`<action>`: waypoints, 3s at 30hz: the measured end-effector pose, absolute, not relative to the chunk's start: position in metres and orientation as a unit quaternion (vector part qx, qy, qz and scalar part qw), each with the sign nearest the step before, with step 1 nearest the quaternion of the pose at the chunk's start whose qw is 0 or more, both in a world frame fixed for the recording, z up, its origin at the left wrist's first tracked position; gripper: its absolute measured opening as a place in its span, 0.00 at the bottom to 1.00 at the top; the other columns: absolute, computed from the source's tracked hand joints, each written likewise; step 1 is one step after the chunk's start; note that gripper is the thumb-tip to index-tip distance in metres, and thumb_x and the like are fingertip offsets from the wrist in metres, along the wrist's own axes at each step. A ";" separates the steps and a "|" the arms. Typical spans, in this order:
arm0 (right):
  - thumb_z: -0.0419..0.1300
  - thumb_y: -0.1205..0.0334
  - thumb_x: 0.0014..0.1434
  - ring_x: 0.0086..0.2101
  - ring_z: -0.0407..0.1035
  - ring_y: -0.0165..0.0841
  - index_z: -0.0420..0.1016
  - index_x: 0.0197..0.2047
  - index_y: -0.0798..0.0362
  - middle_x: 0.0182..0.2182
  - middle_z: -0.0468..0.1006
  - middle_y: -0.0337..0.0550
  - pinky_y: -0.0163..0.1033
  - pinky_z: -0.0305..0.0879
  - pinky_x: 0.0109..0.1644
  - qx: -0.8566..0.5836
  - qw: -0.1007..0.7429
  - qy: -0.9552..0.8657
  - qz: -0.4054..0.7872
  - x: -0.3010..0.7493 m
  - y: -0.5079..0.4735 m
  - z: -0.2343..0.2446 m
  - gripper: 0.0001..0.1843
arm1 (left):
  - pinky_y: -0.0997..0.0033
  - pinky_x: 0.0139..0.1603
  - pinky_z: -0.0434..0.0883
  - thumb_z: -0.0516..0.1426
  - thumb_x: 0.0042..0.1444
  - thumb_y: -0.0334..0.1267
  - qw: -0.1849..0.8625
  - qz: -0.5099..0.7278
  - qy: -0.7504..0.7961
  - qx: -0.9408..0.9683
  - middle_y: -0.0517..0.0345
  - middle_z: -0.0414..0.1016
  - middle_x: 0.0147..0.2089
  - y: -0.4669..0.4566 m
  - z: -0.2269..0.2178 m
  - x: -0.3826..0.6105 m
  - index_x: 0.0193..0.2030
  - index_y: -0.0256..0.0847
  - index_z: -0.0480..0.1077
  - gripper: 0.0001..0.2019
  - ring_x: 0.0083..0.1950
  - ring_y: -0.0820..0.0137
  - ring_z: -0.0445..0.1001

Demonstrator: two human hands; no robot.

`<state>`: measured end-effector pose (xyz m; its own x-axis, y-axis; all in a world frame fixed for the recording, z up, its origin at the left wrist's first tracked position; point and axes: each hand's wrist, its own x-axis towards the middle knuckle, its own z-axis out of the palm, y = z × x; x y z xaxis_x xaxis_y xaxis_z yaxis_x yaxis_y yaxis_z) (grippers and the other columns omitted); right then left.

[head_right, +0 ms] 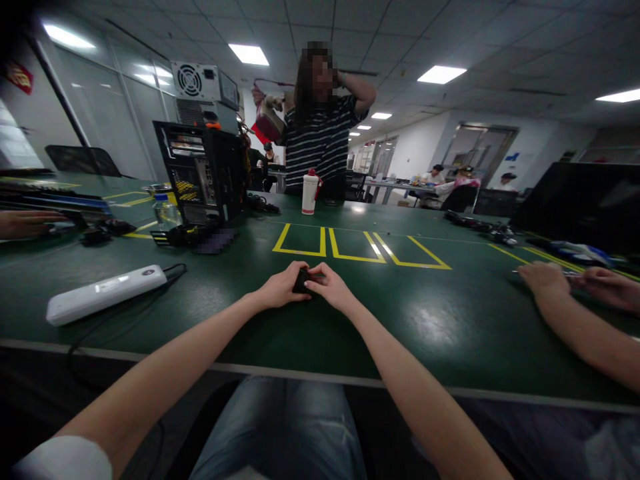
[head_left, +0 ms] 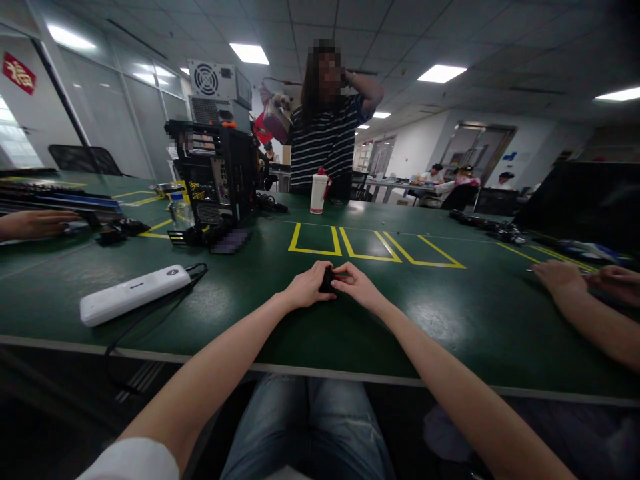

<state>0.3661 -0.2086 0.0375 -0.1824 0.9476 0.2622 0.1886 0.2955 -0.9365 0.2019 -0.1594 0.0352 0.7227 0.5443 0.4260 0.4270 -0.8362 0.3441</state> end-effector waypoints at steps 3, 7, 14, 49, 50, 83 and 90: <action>0.60 0.61 0.44 0.36 0.67 0.31 0.61 0.35 0.50 0.34 0.68 0.36 0.39 0.63 0.40 -0.427 0.472 -0.658 0.403 0.365 -0.210 0.037 0.15 | 0.64 0.38 0.67 0.57 0.43 0.47 0.108 0.260 0.268 0.921 0.51 0.56 0.51 -0.159 0.035 0.202 0.52 0.42 0.46 0.32 0.46 0.62 0.65; 0.56 0.57 0.48 0.30 0.65 0.28 0.64 0.32 0.52 0.32 0.67 0.36 0.38 0.63 0.37 -0.444 0.490 -0.665 0.347 0.363 -0.209 0.037 0.09 | 0.63 0.38 0.67 0.57 0.43 0.47 0.105 0.261 0.267 0.922 0.51 0.57 0.51 -0.160 0.035 0.202 0.52 0.42 0.46 0.33 0.46 0.61 0.65; 0.55 0.58 0.48 0.35 0.65 0.29 0.64 0.38 0.51 0.36 0.67 0.38 0.39 0.62 0.41 -0.466 0.480 -0.664 0.333 0.363 -0.205 0.038 0.12 | 0.63 0.39 0.67 0.57 0.43 0.47 0.118 0.251 0.272 0.921 0.51 0.56 0.51 -0.162 0.039 0.202 0.52 0.42 0.47 0.32 0.47 0.61 0.65; 0.56 0.58 0.48 0.36 0.67 0.31 0.63 0.37 0.50 0.36 0.68 0.38 0.41 0.64 0.41 -0.459 0.458 -0.674 0.353 0.364 -0.211 0.039 0.12 | 0.64 0.38 0.67 0.56 0.43 0.48 0.111 0.261 0.262 0.922 0.51 0.57 0.50 -0.160 0.037 0.202 0.52 0.42 0.46 0.32 0.46 0.62 0.65; 0.55 0.57 0.48 0.35 0.67 0.30 0.63 0.36 0.50 0.35 0.68 0.38 0.41 0.64 0.41 -0.463 0.463 -0.673 0.343 0.364 -0.210 0.038 0.11 | 0.63 0.38 0.67 0.56 0.43 0.48 0.111 0.263 0.261 0.922 0.51 0.57 0.50 -0.160 0.037 0.202 0.52 0.42 0.46 0.32 0.46 0.62 0.65; 0.55 0.54 0.49 0.34 0.66 0.30 0.63 0.37 0.50 0.35 0.68 0.38 0.41 0.65 0.39 -0.466 0.471 -0.650 0.372 0.365 -0.205 0.033 0.13 | 0.63 0.40 0.67 0.57 0.42 0.47 0.122 0.265 0.265 0.919 0.51 0.57 0.51 -0.160 0.037 0.202 0.52 0.42 0.47 0.32 0.46 0.61 0.65; 0.55 0.55 0.48 0.36 0.66 0.31 0.65 0.39 0.51 0.37 0.69 0.40 0.42 0.63 0.43 -0.477 0.457 -0.653 0.370 0.368 -0.203 0.033 0.14 | 0.63 0.40 0.67 0.57 0.43 0.48 0.126 0.257 0.266 0.921 0.51 0.56 0.51 -0.159 0.037 0.200 0.52 0.42 0.47 0.32 0.46 0.62 0.65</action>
<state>0.3681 -0.2029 0.0335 -0.1274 0.9611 0.2449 0.2849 0.2720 -0.9192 0.2003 -0.1592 0.0374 0.7271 0.5539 0.4057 0.4240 -0.8270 0.3691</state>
